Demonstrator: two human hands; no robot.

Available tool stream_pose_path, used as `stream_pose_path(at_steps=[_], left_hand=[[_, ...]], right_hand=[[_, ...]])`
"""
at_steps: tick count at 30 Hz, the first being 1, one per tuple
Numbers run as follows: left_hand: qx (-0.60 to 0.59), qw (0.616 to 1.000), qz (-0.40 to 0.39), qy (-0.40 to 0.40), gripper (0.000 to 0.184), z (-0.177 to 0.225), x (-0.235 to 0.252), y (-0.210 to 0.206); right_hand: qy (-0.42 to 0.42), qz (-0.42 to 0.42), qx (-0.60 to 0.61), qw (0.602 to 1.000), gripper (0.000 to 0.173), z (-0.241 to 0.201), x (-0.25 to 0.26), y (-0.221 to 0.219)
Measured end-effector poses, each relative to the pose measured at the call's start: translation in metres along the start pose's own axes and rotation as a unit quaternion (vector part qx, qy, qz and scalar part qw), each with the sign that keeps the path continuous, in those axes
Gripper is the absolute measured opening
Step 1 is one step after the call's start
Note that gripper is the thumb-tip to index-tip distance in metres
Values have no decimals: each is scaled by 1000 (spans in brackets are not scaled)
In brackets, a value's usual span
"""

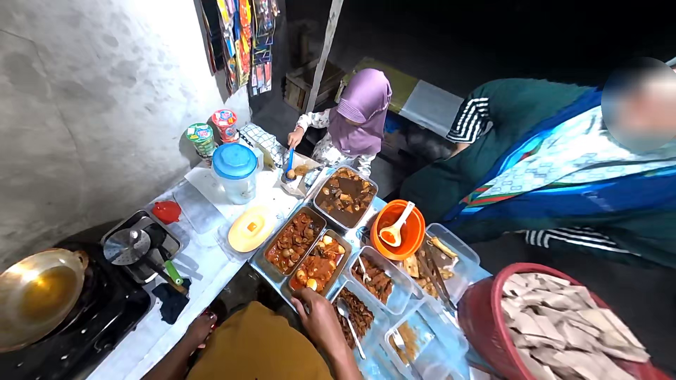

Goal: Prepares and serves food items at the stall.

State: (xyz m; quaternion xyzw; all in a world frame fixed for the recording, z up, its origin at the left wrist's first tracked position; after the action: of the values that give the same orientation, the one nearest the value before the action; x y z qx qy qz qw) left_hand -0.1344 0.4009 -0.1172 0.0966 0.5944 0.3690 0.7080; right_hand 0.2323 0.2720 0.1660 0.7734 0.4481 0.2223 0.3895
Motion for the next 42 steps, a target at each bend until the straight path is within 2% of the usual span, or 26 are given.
stream_pose_path(at_steps=[9, 28, 34, 42], left_hand=[[-25, 1000, 5, 2, 53, 2, -9, 10], [2, 1000, 18, -15, 51, -6, -4, 14], [44, 998, 24, -32, 51, 1, -8, 17], [26, 999, 27, -34, 51, -7, -4, 13]], right_hand=[[-7, -6, 14, 1000, 38, 5, 0, -11], [7, -5, 25, 1000, 39, 3, 4, -16], [14, -4, 30, 999, 39, 4, 3, -16], [10, -2, 39, 999, 38, 3, 3, -16]])
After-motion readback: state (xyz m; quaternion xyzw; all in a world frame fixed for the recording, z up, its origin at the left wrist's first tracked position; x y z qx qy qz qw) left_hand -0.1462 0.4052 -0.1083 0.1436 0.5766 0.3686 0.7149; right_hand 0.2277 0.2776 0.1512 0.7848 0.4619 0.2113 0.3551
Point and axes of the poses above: each hand's wrist, its own x-axis towards the middle knuckle, its own y-axis out of the back of the hand, z = x × y, the point moved 9 cm from there along x, towards the middle knuckle, and after that the axes turned 15 degrees about z, right-handed, at the moved point
